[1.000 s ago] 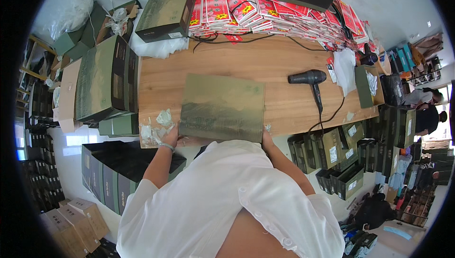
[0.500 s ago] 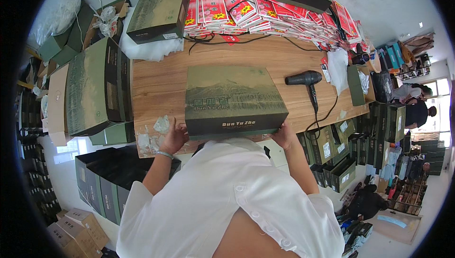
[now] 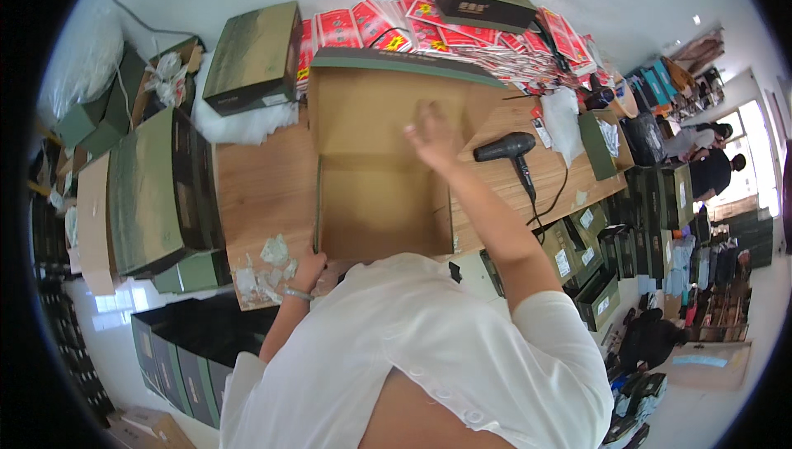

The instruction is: The person packs items into green cardboard boxes, places tissue paper and product packages inside, closes the boxes, and uses a handheld heat gun to seal labels on the box tops. The person stacks finished boxes on the floor and repeats the process with additional boxes.

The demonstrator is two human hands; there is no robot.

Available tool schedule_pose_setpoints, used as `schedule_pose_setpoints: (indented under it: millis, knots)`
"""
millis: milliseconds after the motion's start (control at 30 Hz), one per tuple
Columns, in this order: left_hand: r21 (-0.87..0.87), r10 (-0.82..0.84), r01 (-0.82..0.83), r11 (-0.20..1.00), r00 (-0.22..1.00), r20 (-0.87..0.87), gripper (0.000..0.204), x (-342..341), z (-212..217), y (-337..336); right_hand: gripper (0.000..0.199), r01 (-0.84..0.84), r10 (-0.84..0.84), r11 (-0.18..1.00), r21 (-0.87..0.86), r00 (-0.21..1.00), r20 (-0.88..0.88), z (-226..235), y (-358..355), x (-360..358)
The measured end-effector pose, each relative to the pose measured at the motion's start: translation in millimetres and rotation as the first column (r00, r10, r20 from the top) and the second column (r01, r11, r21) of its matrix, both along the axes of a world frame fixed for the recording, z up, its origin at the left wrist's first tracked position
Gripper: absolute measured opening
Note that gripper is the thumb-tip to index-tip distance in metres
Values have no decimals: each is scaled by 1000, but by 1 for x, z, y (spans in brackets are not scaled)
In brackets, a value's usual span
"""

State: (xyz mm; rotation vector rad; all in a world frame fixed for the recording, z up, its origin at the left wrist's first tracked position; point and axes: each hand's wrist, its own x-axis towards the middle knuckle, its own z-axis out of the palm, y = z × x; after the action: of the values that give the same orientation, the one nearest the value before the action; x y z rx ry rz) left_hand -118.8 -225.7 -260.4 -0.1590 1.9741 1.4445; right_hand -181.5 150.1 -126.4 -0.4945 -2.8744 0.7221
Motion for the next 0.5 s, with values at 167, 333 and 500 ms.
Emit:
schedule_pose_setpoints:
  millis: [167, 333, 500]
  knots:
    - [160, 95, -110, 981, 990, 100, 62, 12, -30, -25, 69, -136, 73, 979, 154, 930, 360, -50, -43, -24]
    - [99, 62, -77, 992, 988, 140, 58, 11, 2, -17, 67, -138, 139, 990, -32, 898, 418, -68, -28, -1]
    - [37, 62, -67, 997, 992, 114, 55, 16, -1, -21, 53, -152, 144, 961, -231, 988, -53, -73, 12, 33]
